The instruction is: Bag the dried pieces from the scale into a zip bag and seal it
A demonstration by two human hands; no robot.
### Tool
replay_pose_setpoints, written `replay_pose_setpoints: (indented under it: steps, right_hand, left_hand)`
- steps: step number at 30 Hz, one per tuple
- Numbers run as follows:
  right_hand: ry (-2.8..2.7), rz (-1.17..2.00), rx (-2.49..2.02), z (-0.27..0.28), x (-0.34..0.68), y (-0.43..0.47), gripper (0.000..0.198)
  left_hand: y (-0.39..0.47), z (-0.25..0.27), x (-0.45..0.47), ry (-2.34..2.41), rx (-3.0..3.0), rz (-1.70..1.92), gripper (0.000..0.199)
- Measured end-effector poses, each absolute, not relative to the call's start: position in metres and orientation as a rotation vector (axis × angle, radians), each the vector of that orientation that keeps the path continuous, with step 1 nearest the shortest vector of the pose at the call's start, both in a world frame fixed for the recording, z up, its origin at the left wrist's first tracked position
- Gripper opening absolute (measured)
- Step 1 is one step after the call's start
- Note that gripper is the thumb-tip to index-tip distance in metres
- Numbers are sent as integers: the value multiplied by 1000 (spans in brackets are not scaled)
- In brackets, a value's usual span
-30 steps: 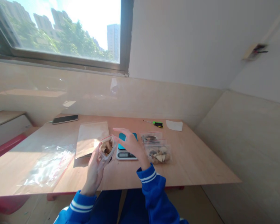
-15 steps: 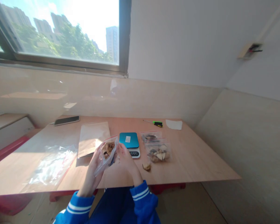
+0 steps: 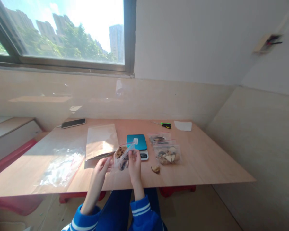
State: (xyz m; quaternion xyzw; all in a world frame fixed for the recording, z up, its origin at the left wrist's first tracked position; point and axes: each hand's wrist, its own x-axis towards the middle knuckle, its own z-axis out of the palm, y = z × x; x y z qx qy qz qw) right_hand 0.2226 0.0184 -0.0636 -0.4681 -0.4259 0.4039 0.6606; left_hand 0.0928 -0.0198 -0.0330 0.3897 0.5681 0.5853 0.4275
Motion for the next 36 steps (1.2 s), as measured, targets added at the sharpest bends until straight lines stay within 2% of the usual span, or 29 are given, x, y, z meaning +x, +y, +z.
replay_pose_setpoints:
  steps: [6,11,18,21,26,31,34,36]
  right_hand:
    - [-971,940,-993,-67,225,14,28]
    - [-998,879,-989,-79,229,10,29]
    - [-1063,791,-1110,-83,233,6,26]
    - [-1107,831,-1112,-72,238,-6,29]
    - [-1138,1082,-942,-51,248,-25,43]
    - [-976,1071,-1004,-52,254,-21,37]
    - [-833,1006,-1023,-54,257,-17,35]
    - [-733,967,-1014,-53,258,-17,36]
  left_hand:
    - [-20,-28,88,1438,1160,1339,36]
    - [-15,-5,81,1772,1282,1430,24]
    - [0,17,80,1742,1375,1572,17]
    - [-1,4,80,1609,1267,1643,19]
    - [-4,-25,85,1384,1050,1600,31]
    - [-8,-23,91,1265,965,1578,40]
    - [-18,-12,90,1041,960,1499,52]
    - [-27,-7,85,882,1022,1440,51]
